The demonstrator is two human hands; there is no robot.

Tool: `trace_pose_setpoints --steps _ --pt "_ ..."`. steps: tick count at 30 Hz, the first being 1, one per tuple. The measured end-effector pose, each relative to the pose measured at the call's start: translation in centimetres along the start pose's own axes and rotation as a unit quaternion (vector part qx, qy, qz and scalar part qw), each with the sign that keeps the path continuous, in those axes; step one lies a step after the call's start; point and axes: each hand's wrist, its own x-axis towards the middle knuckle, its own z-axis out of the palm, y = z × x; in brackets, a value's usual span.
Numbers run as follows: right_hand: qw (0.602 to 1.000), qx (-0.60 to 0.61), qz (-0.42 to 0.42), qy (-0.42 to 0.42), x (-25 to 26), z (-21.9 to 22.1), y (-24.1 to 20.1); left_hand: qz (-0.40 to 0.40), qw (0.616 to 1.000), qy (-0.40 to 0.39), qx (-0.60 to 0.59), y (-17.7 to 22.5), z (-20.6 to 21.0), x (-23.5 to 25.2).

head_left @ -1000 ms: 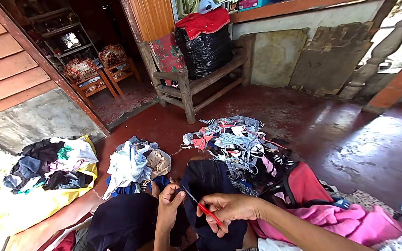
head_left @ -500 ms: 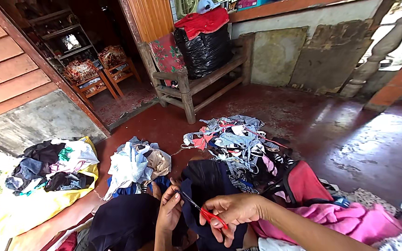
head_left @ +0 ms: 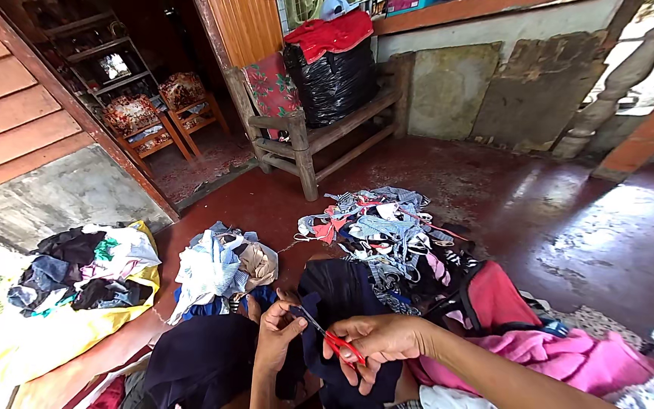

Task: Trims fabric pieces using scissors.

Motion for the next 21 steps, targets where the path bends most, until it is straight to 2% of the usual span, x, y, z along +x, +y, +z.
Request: trace_pose_setpoints --steps 5,11,14,17,21 --pt "0.998 -0.046 -0.01 0.041 0.4 0.2 0.1 0.036 0.998 0.058 0.01 -0.2 0.2 0.1" --pt "0.99 -0.114 0.016 0.078 0.2 0.0 0.2 0.019 0.992 0.031 0.118 -0.1 0.1 0.2" --pt "0.972 -0.201 0.011 0.122 0.7 0.0 0.8 0.009 0.987 0.015 0.161 -0.3 0.0 0.2" --pt "0.952 -0.276 0.005 0.133 0.7 0.0 0.6 0.024 0.992 0.028 0.118 -0.7 0.1 0.1" --pt "0.942 -0.311 0.017 0.123 0.1 -0.2 -0.3 0.014 0.998 0.028 0.047 -0.9 0.2 0.0"
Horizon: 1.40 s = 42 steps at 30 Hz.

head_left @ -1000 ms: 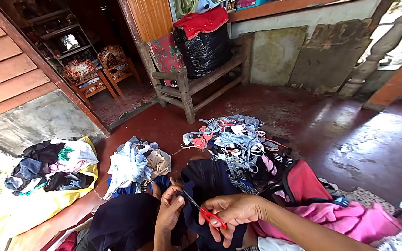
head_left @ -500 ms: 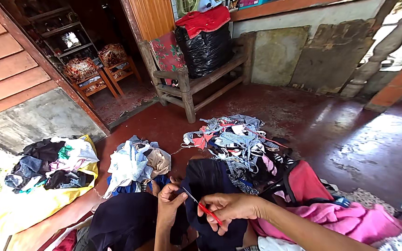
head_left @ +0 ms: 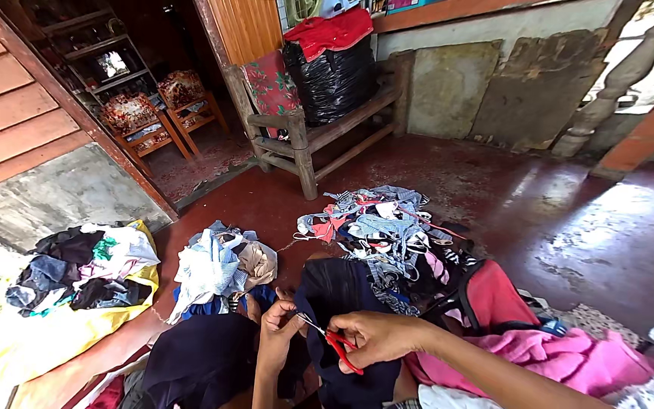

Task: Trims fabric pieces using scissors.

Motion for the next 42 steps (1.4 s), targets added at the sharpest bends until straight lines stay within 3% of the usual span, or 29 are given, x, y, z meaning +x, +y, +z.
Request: trace_pose_setpoints --steps 13,20,24,33,42 --pt "0.994 -0.102 0.033 0.001 -1.6 -0.9 -1.9 -0.07 0.964 -0.098 -0.235 -0.4 -0.4 -0.4" --pt "0.992 -0.104 0.068 -0.008 -1.7 -1.3 -2.0 -0.039 0.99 -0.097 -0.096 -0.5 -0.7 -0.2" --pt "0.995 -0.047 0.072 -0.04 -1.9 -1.7 -2.1 -0.015 0.994 -0.09 -0.054 -0.4 -0.4 -0.1" --pt "0.997 0.039 0.042 -0.042 -1.6 -1.8 -1.0 0.019 0.997 -0.061 -0.047 -0.3 -0.3 0.0" --pt "0.975 0.203 0.014 -0.093 -1.5 -2.0 -0.8 0.013 0.995 -0.033 -0.088 -0.1 0.6 -0.1"
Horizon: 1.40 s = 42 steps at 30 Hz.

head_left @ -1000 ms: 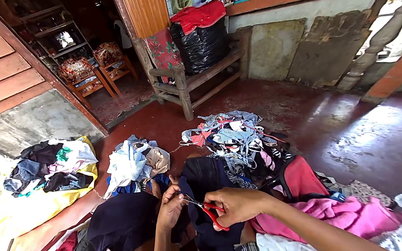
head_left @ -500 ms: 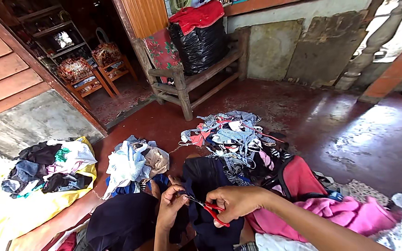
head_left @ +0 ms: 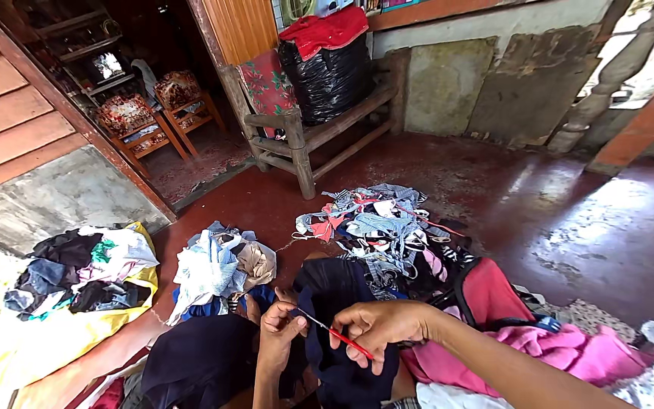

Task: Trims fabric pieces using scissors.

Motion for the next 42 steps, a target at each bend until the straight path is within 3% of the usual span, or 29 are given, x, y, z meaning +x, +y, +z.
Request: trace_pose_setpoints --steps 10,29,38,40,42 --pt "0.979 0.179 -0.071 -0.069 1.7 0.6 2.0 -0.038 0.999 -0.015 -0.032 0.7 0.7 0.4" --pt "0.944 0.292 -0.127 -0.091 3.6 2.2 3.8 -0.043 0.998 -0.033 -0.015 1.0 0.8 0.3" --pt "0.963 0.228 -0.138 -0.027 3.1 3.0 2.3 -0.044 0.998 -0.043 0.015 0.8 0.7 0.2" --pt "0.97 0.173 -0.166 0.044 3.1 3.1 2.3 -0.031 0.999 -0.024 0.019 0.6 0.4 0.0" --pt "0.958 0.02 -0.209 0.193 3.6 3.4 2.5 -0.014 1.0 -0.002 0.012 1.0 -0.1 0.0"
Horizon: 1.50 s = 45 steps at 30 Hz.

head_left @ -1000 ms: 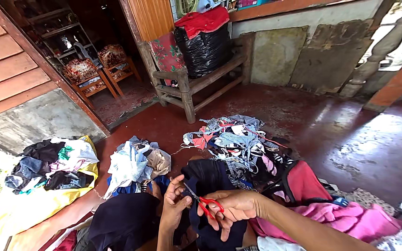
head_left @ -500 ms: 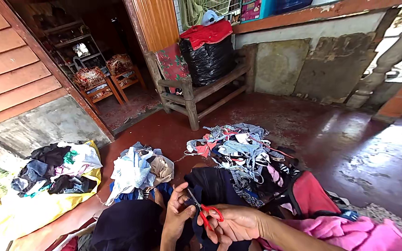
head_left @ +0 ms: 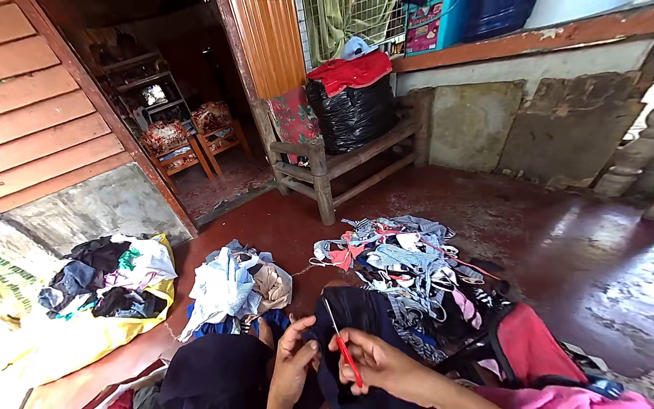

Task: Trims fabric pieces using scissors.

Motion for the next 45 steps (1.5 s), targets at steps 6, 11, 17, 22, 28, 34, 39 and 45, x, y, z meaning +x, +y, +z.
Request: trace_pose_setpoints --steps 6,11,17,22,28,34,39,45 --pt "0.883 -0.454 -0.12 -0.001 -0.8 2.8 1.0 -0.004 0.996 0.077 -0.034 1.4 -0.5 0.1" --pt "0.802 -0.589 -0.045 -0.087 -2.1 5.5 2.8 -0.049 0.982 0.174 -0.052 2.6 0.1 0.7" --pt "0.817 -0.57 -0.081 -0.009 -0.7 1.5 0.6 -0.087 0.961 0.253 -0.074 4.9 0.7 2.1" --pt "0.708 -0.633 -0.197 0.243 0.8 -4.1 -5.2 -0.016 0.966 0.245 -0.079 7.3 0.7 4.0" --pt "0.715 -0.598 -0.143 0.333 -0.1 -7.7 -6.5 0.025 0.983 0.18 -0.005 6.3 4.1 5.0" --pt "0.886 -0.392 0.06 0.24 0.1 -8.9 -3.1 -0.072 0.97 0.139 0.186 -2.8 3.4 0.4" --pt "0.885 -0.416 0.138 0.156 0.2 -7.2 -2.0 -0.123 0.983 0.094 0.097 -3.0 1.6 0.2" --pt "0.855 -0.469 0.191 0.109 0.4 -6.7 -0.7 -0.122 0.985 0.079 0.097 -3.2 1.4 -0.1"
